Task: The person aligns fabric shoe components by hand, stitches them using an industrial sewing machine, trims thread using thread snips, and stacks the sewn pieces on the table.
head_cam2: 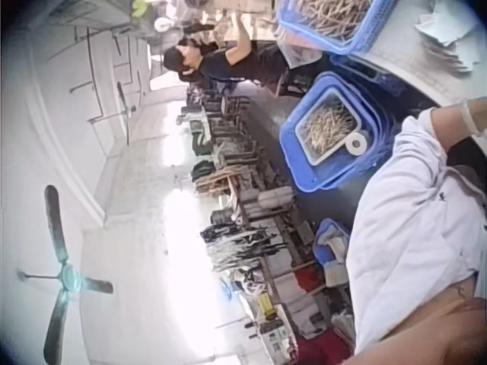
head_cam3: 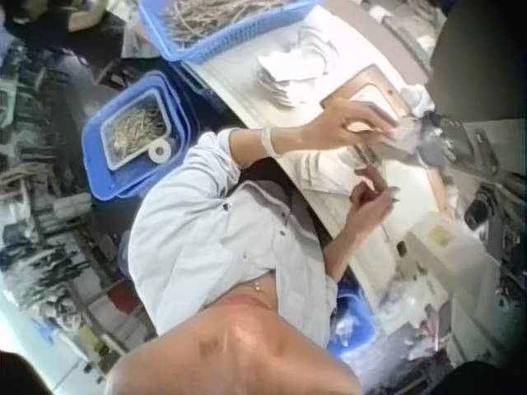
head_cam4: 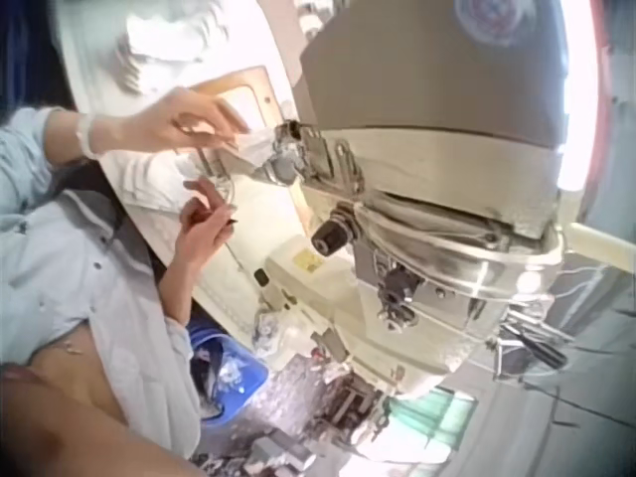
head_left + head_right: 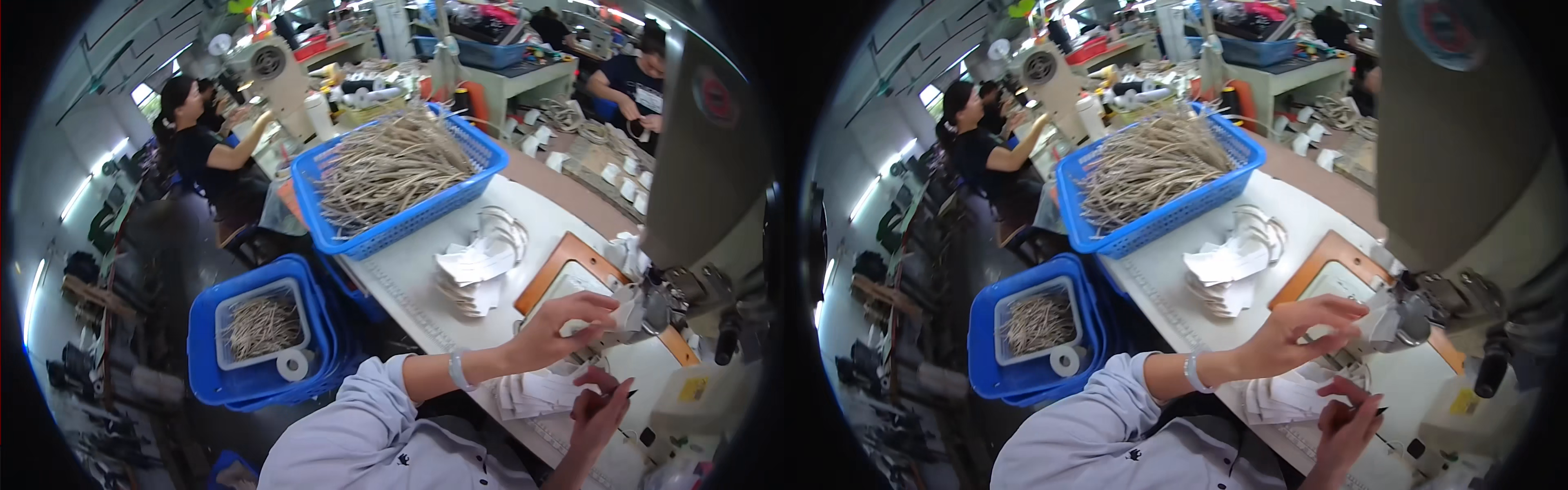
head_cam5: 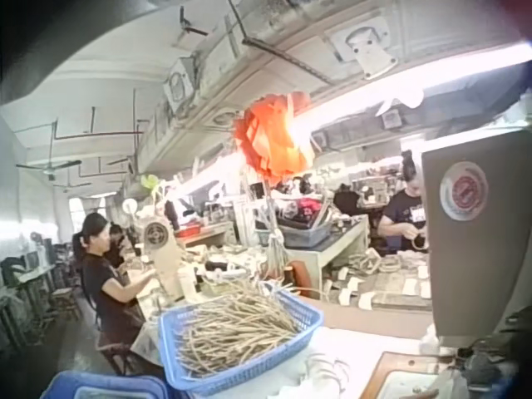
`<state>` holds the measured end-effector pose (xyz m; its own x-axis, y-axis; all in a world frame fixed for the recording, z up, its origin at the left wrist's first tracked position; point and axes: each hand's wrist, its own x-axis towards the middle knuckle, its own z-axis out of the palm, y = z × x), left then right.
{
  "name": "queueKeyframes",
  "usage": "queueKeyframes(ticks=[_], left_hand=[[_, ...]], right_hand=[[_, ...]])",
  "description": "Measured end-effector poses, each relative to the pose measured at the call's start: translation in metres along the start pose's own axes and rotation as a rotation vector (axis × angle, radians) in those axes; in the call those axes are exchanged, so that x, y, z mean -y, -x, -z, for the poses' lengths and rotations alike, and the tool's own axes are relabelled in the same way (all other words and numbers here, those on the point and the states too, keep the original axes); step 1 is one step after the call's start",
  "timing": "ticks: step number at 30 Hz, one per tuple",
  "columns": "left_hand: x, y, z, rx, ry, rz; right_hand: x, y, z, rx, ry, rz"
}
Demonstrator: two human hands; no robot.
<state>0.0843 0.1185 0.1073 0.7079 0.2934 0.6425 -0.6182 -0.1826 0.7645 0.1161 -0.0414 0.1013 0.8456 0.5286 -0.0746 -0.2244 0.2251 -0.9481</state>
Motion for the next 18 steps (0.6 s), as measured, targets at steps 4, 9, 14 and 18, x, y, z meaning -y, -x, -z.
queueKeyframes(ticks=[4,9,14,18], left_hand=[[-0.006,-0.009,-0.005,-0.190,0.144,0.241],[0.007,-0.028,-0.006,-0.156,0.539,0.487],[0.007,-0.018,-0.009,-0.151,0.492,0.442],[0.003,-0.019,-0.005,-0.168,0.530,0.512]], right_hand=[[0.001,-0.017,0.004,-0.012,-0.037,0.015],[-0.009,-0.012,0.004,-0.078,0.128,0.109],[-0.011,-0.006,0.004,-0.084,0.213,0.113],[-0.007,-0.003,-0.002,-0.105,0.203,0.104]])
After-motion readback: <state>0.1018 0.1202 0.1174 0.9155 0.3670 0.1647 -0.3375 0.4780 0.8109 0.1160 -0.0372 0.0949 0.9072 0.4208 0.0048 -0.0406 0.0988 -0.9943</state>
